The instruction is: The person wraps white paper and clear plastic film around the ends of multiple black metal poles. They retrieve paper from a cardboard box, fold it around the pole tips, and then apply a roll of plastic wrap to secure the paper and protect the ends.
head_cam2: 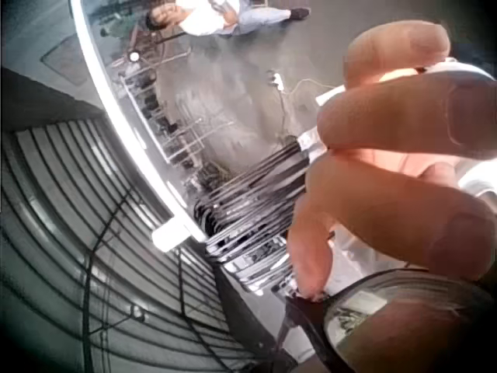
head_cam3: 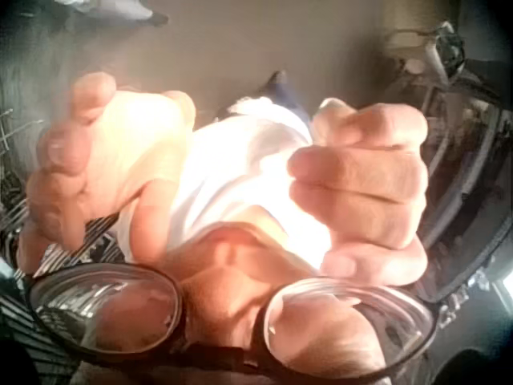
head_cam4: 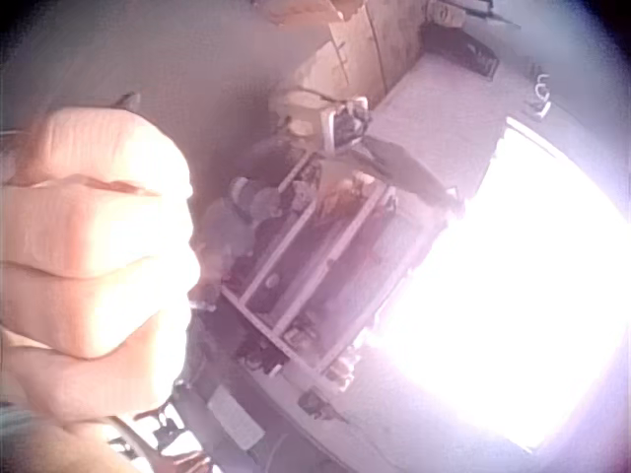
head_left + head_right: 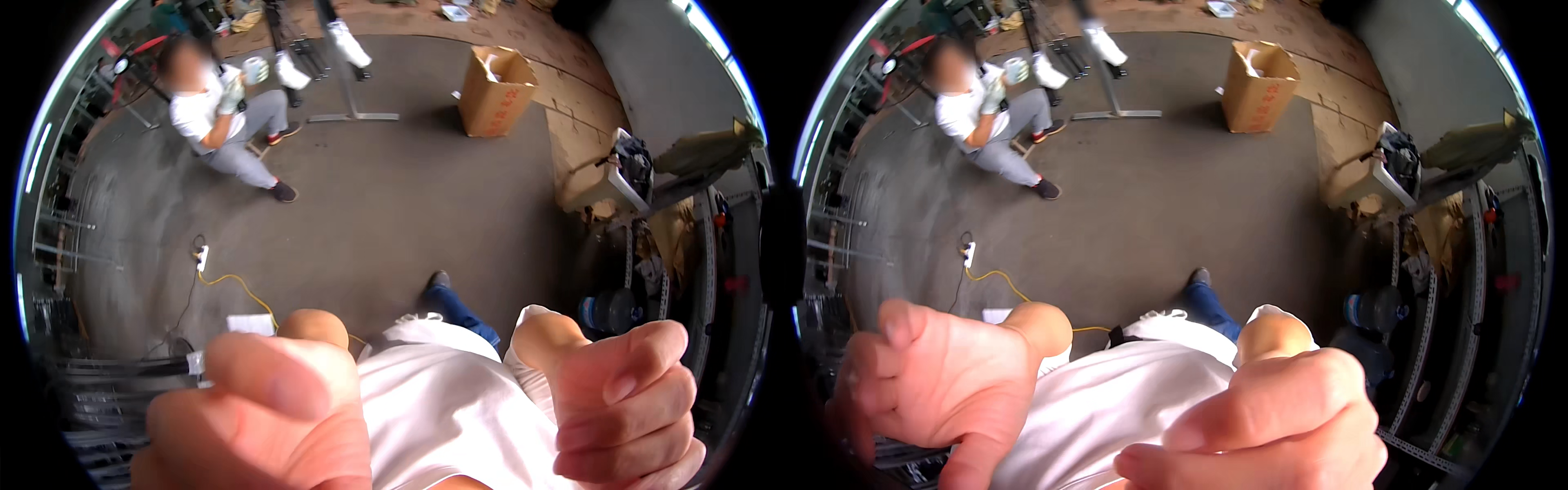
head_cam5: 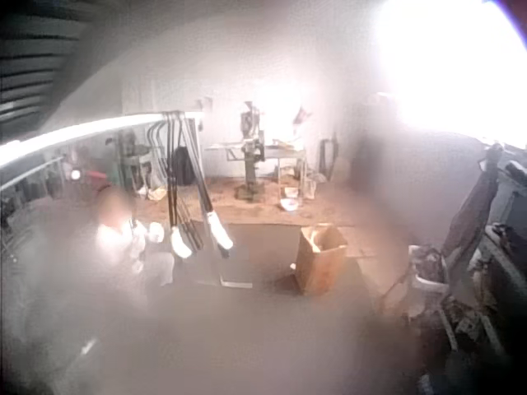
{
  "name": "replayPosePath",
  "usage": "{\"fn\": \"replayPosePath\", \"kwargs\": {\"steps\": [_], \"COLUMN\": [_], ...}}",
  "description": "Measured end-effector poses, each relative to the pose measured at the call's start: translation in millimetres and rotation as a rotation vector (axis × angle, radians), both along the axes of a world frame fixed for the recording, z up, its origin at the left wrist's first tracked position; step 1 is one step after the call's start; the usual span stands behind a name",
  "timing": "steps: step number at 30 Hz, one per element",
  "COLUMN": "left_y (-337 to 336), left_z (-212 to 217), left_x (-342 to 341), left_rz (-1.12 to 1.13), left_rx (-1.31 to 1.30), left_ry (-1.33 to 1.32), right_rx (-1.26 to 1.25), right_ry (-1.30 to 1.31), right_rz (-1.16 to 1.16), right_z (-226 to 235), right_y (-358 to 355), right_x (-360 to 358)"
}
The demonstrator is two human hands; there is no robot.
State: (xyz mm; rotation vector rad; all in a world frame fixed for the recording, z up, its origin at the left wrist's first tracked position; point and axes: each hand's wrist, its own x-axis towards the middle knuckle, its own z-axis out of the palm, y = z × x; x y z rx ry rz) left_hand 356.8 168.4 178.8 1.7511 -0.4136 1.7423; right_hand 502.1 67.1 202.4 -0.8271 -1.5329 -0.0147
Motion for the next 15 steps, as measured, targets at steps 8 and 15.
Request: {"fn": "replayPosePath", "kwargs": {"steps": [8,15], "left_y": [106.7,263.5], "left_z": [14.0,-72.3], "left_x": [134.9,342.8], "left_rz": [0.236,0.124], "left_rx": [0.039,-0.121], "left_ry": [0.006,0.278], "right_rx": [0.137,-0.309], "right_ry": [0.169,0.088], "right_rz": [-0.124,-0.252], "right_z": [-23.1,-76.2], "right_y": [113.5,261.6], "right_x": [174.3,342.1]}}
